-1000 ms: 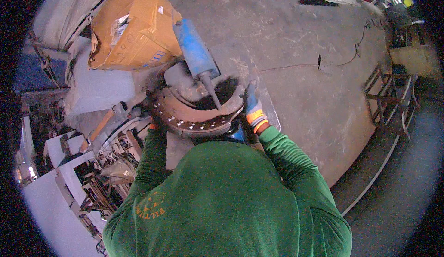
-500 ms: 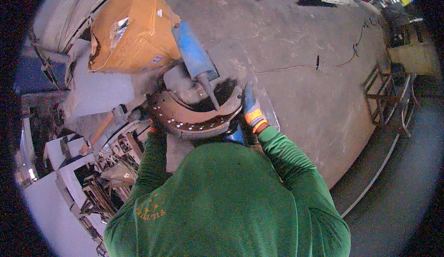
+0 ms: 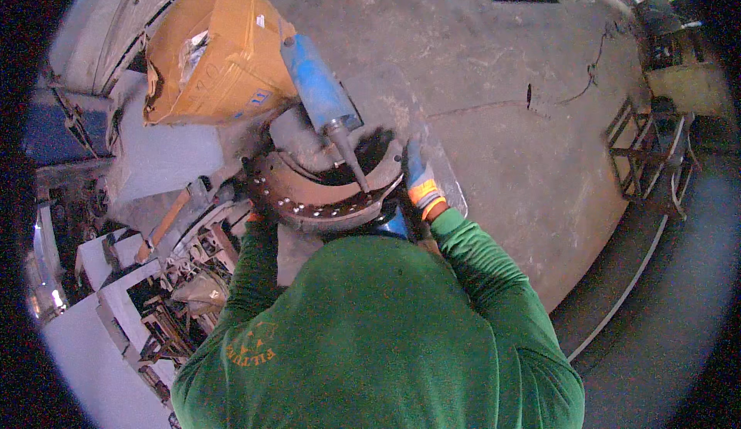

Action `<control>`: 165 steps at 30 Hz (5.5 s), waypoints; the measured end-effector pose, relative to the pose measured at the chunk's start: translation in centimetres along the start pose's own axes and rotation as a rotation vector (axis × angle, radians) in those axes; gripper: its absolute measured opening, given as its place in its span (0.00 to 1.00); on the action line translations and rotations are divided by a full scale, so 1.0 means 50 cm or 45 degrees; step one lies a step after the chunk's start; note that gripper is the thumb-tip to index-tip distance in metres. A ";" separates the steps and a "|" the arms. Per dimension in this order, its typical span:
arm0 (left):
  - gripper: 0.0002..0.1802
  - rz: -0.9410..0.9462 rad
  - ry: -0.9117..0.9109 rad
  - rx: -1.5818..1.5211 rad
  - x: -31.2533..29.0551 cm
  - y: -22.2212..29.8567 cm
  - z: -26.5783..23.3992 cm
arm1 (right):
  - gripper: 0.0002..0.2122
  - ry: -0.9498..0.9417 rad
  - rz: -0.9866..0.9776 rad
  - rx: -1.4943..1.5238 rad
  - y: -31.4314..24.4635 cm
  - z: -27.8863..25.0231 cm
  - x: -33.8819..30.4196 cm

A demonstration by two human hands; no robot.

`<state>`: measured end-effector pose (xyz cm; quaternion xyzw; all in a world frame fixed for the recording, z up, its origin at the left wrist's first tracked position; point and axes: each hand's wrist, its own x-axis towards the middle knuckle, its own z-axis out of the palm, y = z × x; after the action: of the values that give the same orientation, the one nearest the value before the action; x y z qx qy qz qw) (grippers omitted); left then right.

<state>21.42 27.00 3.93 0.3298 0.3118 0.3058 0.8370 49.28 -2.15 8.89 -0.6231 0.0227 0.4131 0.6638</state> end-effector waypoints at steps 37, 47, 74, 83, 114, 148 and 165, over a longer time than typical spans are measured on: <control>0.22 -0.034 -0.006 -0.042 0.007 -0.030 0.018 | 0.31 0.195 -0.022 -0.177 -0.016 0.009 -0.016; 0.22 0.013 -0.024 -0.019 0.017 -0.016 0.013 | 0.32 0.183 0.040 -0.020 -0.027 0.032 0.000; 0.24 0.616 -0.428 2.299 -0.098 -0.213 0.131 | 0.24 -0.360 -0.280 -0.566 -0.202 -0.165 0.314; 0.25 -0.012 0.131 2.670 -0.632 -0.243 -0.122 | 0.28 -0.274 -0.072 -0.539 -0.227 -0.141 0.262; 0.13 -0.321 1.881 0.125 -1.251 -0.953 0.338 | 0.13 -2.490 -1.519 -1.982 -0.311 0.119 0.090; 0.22 0.220 2.188 -0.761 -1.023 -1.466 0.852 | 0.15 -2.364 -1.080 -3.043 -0.362 0.038 0.038; 0.32 -0.371 1.594 0.664 -0.935 -1.287 0.586 | 0.16 -1.494 -0.151 -2.410 -0.529 -0.805 0.153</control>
<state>33.41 -55.44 -11.68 0.2364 0.8405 0.2381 0.4255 89.06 -29.11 17.15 -0.5859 -0.6482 0.4620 -0.1522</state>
